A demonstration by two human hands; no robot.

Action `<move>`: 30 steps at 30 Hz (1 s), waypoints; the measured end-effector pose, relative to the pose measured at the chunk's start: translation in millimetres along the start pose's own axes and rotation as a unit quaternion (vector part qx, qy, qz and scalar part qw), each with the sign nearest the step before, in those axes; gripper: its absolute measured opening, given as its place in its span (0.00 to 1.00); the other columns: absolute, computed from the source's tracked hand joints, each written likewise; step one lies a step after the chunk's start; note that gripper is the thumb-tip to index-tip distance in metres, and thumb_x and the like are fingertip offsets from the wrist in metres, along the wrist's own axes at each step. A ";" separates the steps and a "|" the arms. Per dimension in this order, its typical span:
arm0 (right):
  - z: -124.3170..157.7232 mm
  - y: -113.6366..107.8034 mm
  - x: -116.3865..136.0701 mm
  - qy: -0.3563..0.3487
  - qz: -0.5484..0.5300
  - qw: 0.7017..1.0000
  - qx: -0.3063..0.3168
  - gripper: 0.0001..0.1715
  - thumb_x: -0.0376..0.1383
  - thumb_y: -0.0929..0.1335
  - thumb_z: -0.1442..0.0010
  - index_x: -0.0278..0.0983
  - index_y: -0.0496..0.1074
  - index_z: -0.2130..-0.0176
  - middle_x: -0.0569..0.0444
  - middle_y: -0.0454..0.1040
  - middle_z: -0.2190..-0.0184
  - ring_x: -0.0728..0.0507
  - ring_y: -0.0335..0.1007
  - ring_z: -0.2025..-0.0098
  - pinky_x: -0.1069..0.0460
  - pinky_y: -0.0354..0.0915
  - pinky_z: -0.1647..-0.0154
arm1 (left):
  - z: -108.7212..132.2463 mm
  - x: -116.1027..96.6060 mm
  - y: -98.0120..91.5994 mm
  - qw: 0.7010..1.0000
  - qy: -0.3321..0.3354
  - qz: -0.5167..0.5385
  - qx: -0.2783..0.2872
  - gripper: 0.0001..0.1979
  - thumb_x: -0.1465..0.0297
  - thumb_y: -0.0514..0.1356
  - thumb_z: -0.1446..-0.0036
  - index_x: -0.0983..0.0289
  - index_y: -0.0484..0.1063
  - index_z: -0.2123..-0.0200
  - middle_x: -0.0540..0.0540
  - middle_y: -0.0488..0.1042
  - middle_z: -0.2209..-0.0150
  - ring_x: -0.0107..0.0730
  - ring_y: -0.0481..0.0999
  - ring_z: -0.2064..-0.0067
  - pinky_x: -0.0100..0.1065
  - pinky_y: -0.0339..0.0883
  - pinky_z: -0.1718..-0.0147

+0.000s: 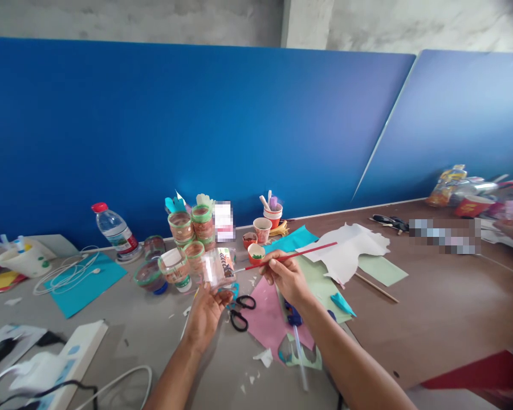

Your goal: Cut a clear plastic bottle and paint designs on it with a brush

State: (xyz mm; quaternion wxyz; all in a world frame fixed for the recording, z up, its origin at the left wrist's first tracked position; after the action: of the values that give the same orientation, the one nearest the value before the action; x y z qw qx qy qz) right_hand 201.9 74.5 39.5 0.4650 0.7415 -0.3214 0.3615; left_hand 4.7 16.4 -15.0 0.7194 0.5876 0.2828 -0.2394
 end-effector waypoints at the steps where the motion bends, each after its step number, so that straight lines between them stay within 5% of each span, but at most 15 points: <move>1: 0.1 -0.1 0.3 0.002 -0.001 1.000 -0.003 0.15 0.46 0.73 0.49 0.37 0.74 0.70 0.54 0.75 0.80 0.50 0.60 0.82 0.53 0.55 0.81 | -0.1 -0.1 0.0 1.000 0.002 0.003 0.000 0.11 0.63 0.65 0.49 0.66 0.75 0.72 0.56 0.79 0.74 0.39 0.79 0.69 0.40 0.70 0.63; 15: -1.6 -1.3 5.3 -0.002 -0.018 0.999 -0.039 0.11 0.42 0.73 0.53 0.37 0.74 0.73 0.55 0.73 0.81 0.50 0.59 0.82 0.54 0.54 0.81 | 2.0 -2.9 3.3 0.999 -0.027 0.043 -0.004 0.11 0.65 0.66 0.51 0.66 0.73 0.78 0.56 0.78 0.75 0.39 0.79 0.69 0.39 0.73 0.63; 30: 0.3 -3.5 -0.4 0.000 0.025 1.000 -0.011 0.07 0.39 0.70 0.51 0.36 0.74 0.73 0.55 0.71 0.81 0.50 0.60 0.81 0.54 0.54 0.80 | 5.6 -7.1 8.6 0.998 -0.036 0.047 -0.008 0.07 0.68 0.66 0.51 0.65 0.74 0.75 0.54 0.78 0.74 0.39 0.79 0.69 0.40 0.73 0.63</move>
State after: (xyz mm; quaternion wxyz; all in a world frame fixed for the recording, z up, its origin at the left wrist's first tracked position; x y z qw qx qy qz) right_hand 204.7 75.6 37.5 0.4636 0.7281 -0.3441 0.3694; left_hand 6.1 12.6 -3.2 0.7444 0.5853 0.2305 -0.2238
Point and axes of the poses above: each hand's wrist, its own z-axis away from the middle knuckle, its own y-axis out of the palm, x = y × z, the point moved 2 cm from there along -z, towards the middle knuckle
